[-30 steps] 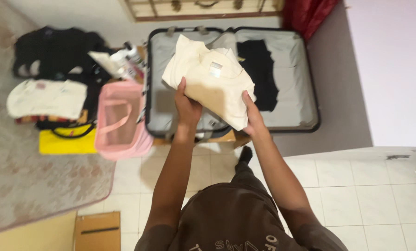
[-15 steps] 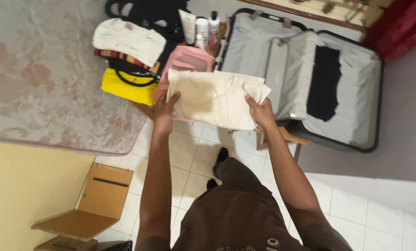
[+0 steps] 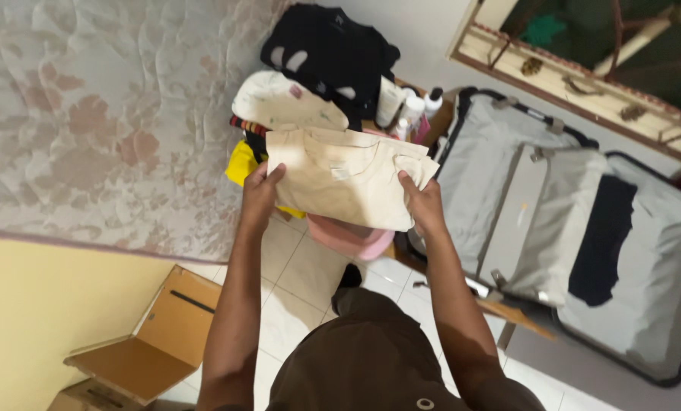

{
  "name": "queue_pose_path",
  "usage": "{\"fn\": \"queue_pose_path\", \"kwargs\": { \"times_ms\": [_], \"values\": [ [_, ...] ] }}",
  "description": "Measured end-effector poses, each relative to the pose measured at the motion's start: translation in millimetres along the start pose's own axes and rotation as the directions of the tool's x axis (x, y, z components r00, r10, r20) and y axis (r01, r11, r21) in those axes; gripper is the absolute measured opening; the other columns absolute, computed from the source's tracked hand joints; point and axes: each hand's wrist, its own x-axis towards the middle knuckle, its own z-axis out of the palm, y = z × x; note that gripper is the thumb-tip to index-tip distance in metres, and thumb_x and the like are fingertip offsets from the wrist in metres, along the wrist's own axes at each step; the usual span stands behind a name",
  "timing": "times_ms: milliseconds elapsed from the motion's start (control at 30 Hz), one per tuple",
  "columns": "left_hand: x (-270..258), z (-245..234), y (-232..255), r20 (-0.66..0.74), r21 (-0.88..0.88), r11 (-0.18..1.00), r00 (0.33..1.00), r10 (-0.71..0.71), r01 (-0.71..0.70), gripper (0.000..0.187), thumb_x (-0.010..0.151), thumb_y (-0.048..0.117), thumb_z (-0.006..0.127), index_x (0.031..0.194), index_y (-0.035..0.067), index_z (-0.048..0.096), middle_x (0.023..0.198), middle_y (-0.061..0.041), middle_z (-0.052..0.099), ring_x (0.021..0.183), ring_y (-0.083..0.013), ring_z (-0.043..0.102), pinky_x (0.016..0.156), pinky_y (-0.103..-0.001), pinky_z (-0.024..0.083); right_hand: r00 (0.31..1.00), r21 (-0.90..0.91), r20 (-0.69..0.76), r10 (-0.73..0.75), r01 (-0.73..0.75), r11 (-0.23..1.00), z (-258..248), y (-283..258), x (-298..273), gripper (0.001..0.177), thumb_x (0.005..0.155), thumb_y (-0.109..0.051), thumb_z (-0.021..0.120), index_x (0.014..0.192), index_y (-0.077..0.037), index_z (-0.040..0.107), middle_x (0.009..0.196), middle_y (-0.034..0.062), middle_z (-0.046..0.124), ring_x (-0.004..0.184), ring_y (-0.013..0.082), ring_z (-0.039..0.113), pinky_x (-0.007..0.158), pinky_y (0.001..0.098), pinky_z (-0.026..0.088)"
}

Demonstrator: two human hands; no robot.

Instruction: The person removes folded clothes from an open suitcase and places them on a nearby bed. They then close the suitcase, secure the internal straps, and zip it shut.

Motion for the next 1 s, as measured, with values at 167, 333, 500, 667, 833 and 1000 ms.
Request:
{"fn": "queue_pose_path", "kwargs": {
  "times_ms": [167, 333, 500, 667, 833, 1000],
  "values": [
    [57, -5, 8, -0.050, -0.082, 0.996, 0.998, 0.041, -0.045, 0.029, 0.103, 0.019, 0.063, 0.121, -0.002, 0.069, 0.108, -0.002, 0.073, 0.095, -0.0086, 0.065, 0.087, -0.025, 0.052, 0.995, -0.109, -0.042, -0.087, 0.082, 0.991, 30, -4, 52, 0.031, 0.103, -0.024, 0.070, 0.119, 0.003, 0.073, 0.099, 0.0049, 0.071, 0.083, 0.0107, 0.059, 0.073, 0.0275, 0.047],
    [102, -1, 18, -0.068, 0.092, 0.982, 0.983, 0.170, -0.164, 0.031, 0.104, 0.021, 0.062, 0.123, -0.002, 0.068, 0.107, -0.005, 0.073, 0.094, -0.0094, 0.063, 0.085, -0.025, 0.050, 0.965, -0.245, -0.074, -0.253, 0.229, 0.942, 58, -19, 88, 0.033, 0.099, -0.024, 0.070, 0.119, 0.003, 0.072, 0.107, 0.0060, 0.076, 0.093, 0.0110, 0.066, 0.083, 0.0273, 0.053],
    [173, -2, 37, -0.013, 0.194, 0.956, 0.974, 0.226, -0.219, 0.037, 0.103, 0.028, 0.061, 0.126, 0.000, 0.067, 0.110, -0.007, 0.074, 0.097, -0.0114, 0.065, 0.088, -0.028, 0.051, 0.931, -0.390, -0.122, -0.343, 0.273, 0.880, 87, -35, 123, 0.034, 0.100, -0.023, 0.068, 0.122, 0.002, 0.070, 0.108, 0.0099, 0.077, 0.098, 0.0168, 0.070, 0.087, 0.0304, 0.055],
    [258, -5, 42, 0.069, 0.254, 0.940, 0.974, 0.217, -0.228, 0.041, 0.104, 0.033, 0.058, 0.127, 0.001, 0.067, 0.110, -0.014, 0.075, 0.097, -0.0211, 0.067, 0.087, -0.033, 0.052, 0.845, -0.489, -0.157, -0.511, 0.383, 0.783, 123, -50, 172, 0.036, 0.104, -0.021, 0.064, 0.130, 0.003, 0.062, 0.112, 0.0163, 0.075, 0.103, 0.0232, 0.072, 0.090, 0.0356, 0.055],
    [324, 7, 42, 0.178, 0.502, 0.686, 0.839, 0.514, -0.527, 0.033, 0.107, 0.024, 0.061, 0.126, -0.002, 0.065, 0.109, -0.029, 0.070, 0.100, -0.0439, 0.068, 0.085, -0.043, 0.055, 0.794, -0.782, -0.228, -0.563, 0.195, 0.592, 158, -75, 223, 0.040, 0.104, -0.024, 0.069, 0.129, 0.005, 0.059, 0.104, 0.0284, 0.071, 0.098, 0.0401, 0.071, 0.085, 0.0454, 0.054],
    [365, 13, 48, 0.280, 0.533, 0.546, 0.744, 0.606, -0.646, 0.028, 0.109, 0.012, 0.058, 0.134, 0.000, 0.059, 0.111, -0.032, 0.069, 0.101, -0.0488, 0.065, 0.084, -0.050, 0.052, 0.830, -0.746, -0.365, -0.421, 0.009, 0.666, 179, -85, 257, 0.041, 0.099, -0.027, 0.068, 0.127, 0.002, 0.059, 0.095, 0.0295, 0.071, 0.091, 0.0459, 0.070, 0.077, 0.0489, 0.053]
  ]
}}
